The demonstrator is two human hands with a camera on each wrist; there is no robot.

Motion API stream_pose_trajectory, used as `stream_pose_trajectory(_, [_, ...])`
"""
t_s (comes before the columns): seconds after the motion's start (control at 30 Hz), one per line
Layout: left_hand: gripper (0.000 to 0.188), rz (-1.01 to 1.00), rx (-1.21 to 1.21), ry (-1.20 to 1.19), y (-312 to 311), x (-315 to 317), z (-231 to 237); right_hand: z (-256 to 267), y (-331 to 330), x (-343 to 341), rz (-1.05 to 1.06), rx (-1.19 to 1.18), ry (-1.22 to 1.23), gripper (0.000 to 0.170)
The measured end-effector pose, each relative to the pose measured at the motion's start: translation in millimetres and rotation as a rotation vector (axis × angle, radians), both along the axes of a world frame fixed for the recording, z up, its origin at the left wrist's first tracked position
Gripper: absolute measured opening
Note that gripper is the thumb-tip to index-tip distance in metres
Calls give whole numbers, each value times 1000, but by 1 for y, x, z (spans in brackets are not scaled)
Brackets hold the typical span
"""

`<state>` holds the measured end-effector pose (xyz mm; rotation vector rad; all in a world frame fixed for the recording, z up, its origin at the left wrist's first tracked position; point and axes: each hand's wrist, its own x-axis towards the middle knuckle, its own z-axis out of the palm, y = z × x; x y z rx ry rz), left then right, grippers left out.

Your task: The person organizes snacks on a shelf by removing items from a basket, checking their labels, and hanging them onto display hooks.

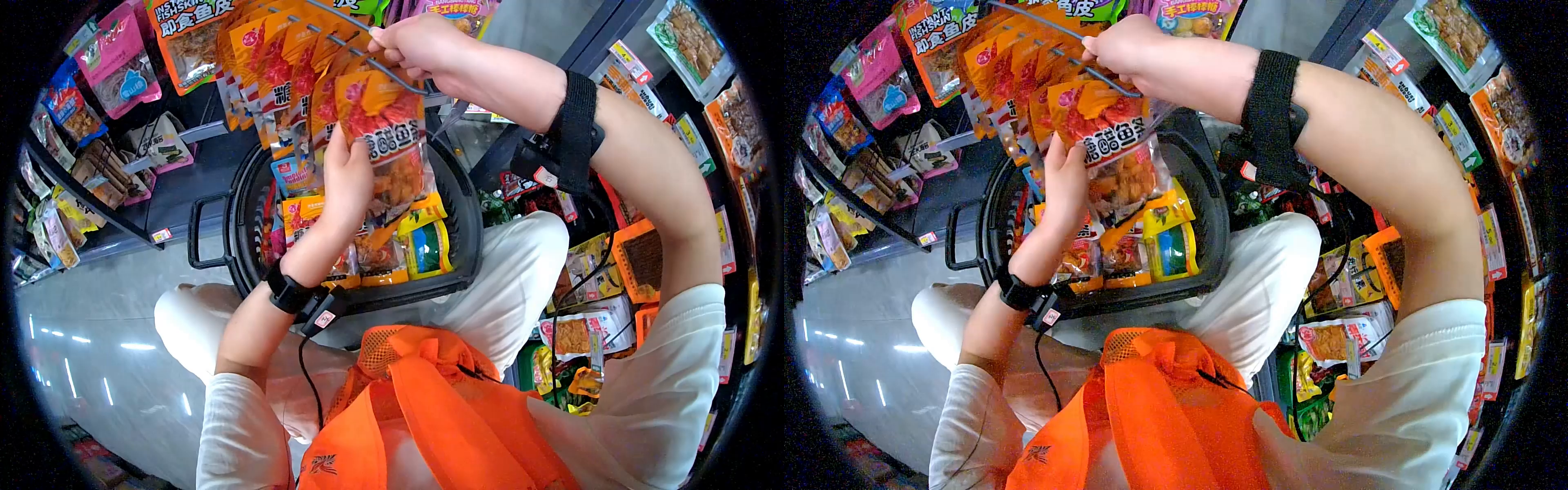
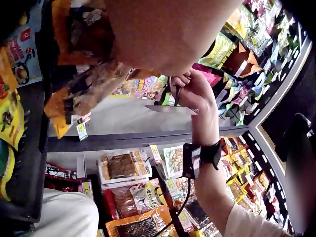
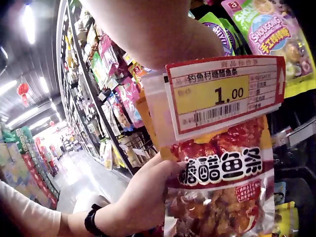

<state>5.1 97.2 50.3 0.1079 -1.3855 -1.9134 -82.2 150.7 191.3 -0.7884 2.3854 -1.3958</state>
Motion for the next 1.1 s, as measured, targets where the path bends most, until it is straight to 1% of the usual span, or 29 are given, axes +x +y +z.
stream_pose_trajectory(0.07, [27,-99,-65,-72,6,7,3,-1,0,-2,-3,-1,11,22])
stream_pose_trajectory(0.1, [24,-145,-4,-168,7,11,6,-2,0,-4,-6,0,23,22])
stream_pose_trajectory(0.13, [24,-145,-8,-172,8,10,4,-4,0,-6,-7,-4,20,22])
stream_pose_trajectory(0.2, [22,-72,-211,-66,11,9,0,-8,1,-10,-38,-75,42,24])
stream_pose_trajectory(0.23, [22,-117,-163,-171,14,17,5,-13,-2,-15,-42,-79,37,24])
stream_pose_trajectory(0.27, [22,-118,-167,-173,14,15,0,-18,-6,-21,-87,-86,72,25])
stream_pose_trajectory(0.33, [23,73,-401,-52,14,11,-9,-15,-5,-20,-136,-94,109,25])
stream_pose_trajectory(0.4, [24,54,-416,-78,14,14,-16,-10,4,-18,-81,-146,23,25])
stream_pose_trajectory(0.47, [30,101,-432,-42,16,12,-22,-10,6,-17,-92,-168,18,25])
stream_pose_trajectory(0.5, [30,100,-433,-43,17,16,-18,-12,5,-18,-100,-185,14,25])
stream_pose_trajectory(0.57, [39,151,-534,0,20,24,-7,-23,-1,-24,-130,-203,34,25])
stream_pose_trajectory(0.6, [39,150,-534,-1,20,24,-7,-24,-4,-23,-157,-213,66,25])
stream_pose_trajectory(0.67, [34,75,-544,-8,17,26,-8,-25,-8,-22,-186,-222,35,25])
stream_pose_trajectory(0.7, [34,75,-545,-9,17,26,-7,-24,-8,-20,-214,-225,13,25])
stream_pose_trajectory(0.73, [33,83,-518,-35,16,27,-5,-23,-7,-18,-213,-228,9,25])
stream_pose_trajectory(0.8, [33,93,-489,-59,16,28,-3,-21,-2,-13,-143,-284,-11,24])
stream_pose_trajectory(0.87, [32,158,-523,-69,14,27,-1,-20,-2,-6,-128,-268,-36,22])
stream_pose_trajectory(0.93, [32,174,-521,-83,11,23,-5,-21,-4,-6,-116,-251,-59,21])
stream_pose_trajectory(1.0, [39,231,-546,-17,9,19,-9,-21,-6,-7,-110,-220,-12,21])
stream_pose_trajectory(1.1, [35,269,-571,-17,5,15,-14,-20,-7,-6,-101,-213,-18,21])
